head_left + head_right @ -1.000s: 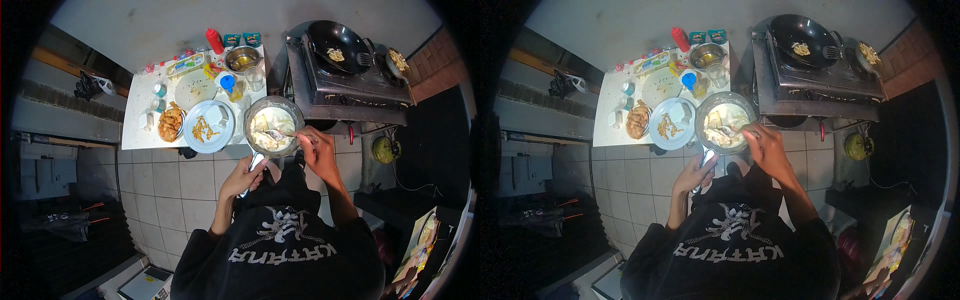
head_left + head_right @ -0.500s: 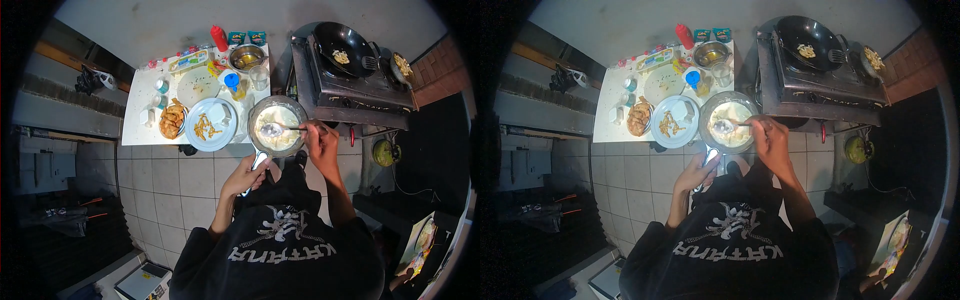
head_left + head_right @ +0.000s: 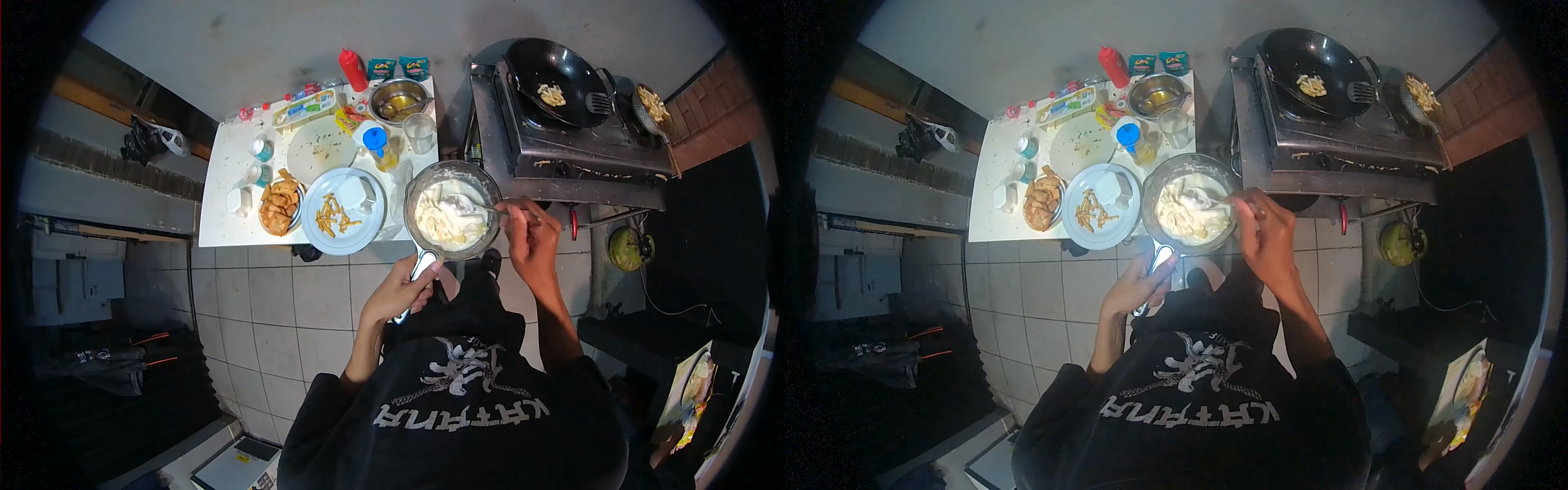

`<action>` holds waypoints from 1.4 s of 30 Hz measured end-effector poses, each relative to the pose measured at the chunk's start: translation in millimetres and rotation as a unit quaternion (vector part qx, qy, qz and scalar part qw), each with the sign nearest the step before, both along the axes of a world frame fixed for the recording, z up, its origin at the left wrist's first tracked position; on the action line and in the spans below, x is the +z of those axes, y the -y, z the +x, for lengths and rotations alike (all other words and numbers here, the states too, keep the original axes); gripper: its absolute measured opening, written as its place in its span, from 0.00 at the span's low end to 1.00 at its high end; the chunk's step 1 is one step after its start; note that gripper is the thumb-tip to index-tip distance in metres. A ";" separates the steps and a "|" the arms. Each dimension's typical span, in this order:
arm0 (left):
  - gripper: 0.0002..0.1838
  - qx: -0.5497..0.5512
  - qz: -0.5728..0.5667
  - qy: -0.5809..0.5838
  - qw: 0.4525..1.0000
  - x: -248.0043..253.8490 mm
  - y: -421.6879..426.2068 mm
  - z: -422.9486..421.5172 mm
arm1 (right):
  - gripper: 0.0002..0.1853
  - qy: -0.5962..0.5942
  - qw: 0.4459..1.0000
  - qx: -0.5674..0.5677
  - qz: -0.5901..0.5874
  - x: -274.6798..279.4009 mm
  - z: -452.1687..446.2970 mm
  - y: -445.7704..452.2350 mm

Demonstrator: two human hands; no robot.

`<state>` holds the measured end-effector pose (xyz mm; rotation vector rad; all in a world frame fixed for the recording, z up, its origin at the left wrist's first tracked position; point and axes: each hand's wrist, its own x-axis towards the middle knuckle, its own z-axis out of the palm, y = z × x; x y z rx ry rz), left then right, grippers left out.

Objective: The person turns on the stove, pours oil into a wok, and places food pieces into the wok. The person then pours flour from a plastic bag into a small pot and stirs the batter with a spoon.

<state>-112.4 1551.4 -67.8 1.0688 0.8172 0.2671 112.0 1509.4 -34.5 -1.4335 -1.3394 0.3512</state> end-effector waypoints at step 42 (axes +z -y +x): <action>0.15 -0.003 -0.008 -0.009 1.000 -0.5 0.6 4.0 | 0.08 -0.078 0.997 -0.018 -0.007 2.9 -8.7 -1.5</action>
